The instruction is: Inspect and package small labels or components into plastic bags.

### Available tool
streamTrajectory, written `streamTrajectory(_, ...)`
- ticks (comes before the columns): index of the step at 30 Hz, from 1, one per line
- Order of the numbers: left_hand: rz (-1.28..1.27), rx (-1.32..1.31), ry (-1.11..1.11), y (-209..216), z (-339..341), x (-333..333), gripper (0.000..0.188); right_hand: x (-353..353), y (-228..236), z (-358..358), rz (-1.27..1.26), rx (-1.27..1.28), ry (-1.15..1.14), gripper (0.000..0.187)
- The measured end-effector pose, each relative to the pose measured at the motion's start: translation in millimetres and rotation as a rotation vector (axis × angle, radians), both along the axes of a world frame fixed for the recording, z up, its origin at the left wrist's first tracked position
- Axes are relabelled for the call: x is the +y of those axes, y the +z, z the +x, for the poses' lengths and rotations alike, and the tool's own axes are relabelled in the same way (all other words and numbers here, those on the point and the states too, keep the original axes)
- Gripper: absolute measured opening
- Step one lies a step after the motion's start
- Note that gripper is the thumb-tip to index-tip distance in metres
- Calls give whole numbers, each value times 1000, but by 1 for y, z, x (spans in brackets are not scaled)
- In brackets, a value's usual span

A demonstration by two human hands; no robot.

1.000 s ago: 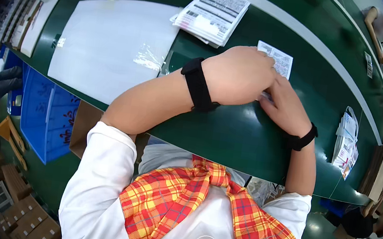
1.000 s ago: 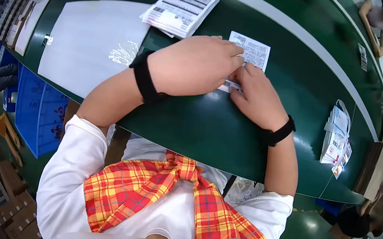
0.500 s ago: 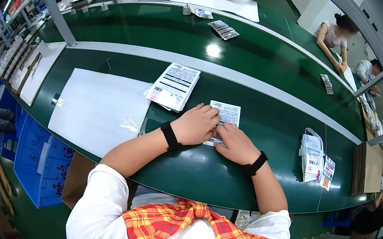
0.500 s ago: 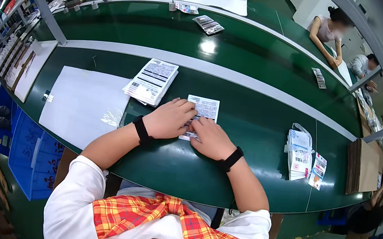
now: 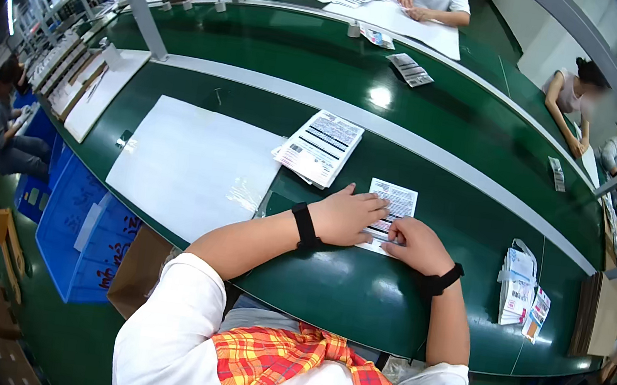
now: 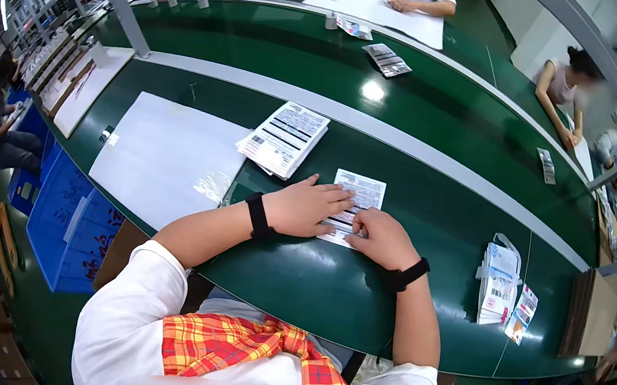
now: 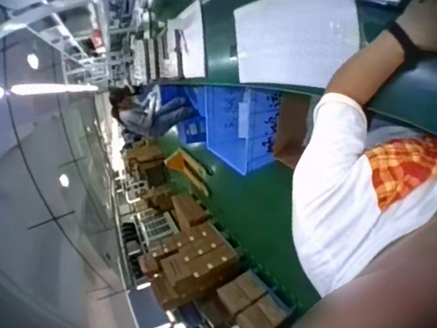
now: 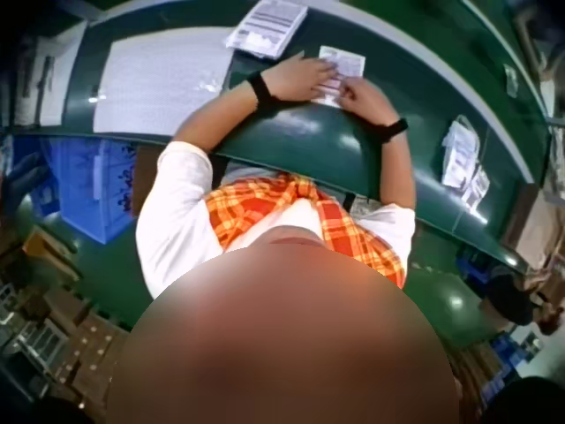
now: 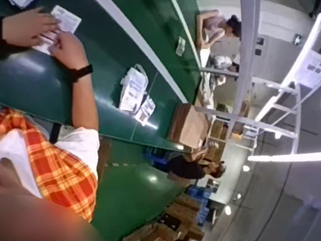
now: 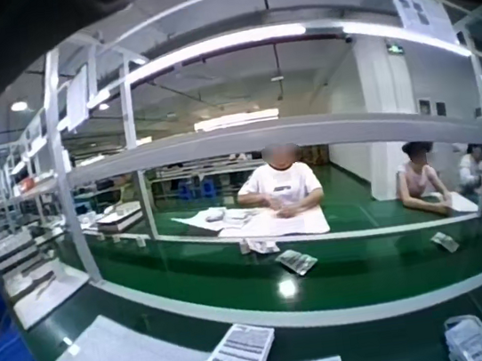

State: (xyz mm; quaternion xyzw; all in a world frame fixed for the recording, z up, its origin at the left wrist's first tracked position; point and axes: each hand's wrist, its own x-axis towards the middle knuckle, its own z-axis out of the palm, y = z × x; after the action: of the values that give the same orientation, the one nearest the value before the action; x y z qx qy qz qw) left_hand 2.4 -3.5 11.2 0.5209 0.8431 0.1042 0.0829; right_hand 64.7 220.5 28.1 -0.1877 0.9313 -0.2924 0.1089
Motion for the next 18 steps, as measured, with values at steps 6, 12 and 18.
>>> streamTrajectory(6, -23, 43, 46, -9, 4, 0, 65, -7, -5, 2, -48, -51, -75, 24)
streamTrajectory(12, -6, 8, 23, -10, 0, 4, 66, -7, -4, 2, -30, -44, -103, 24)
streamTrajectory(18, 13, 30, 19, -11, 0, 2, 66, -6, -3, 0, -9, -30, -83, 25)
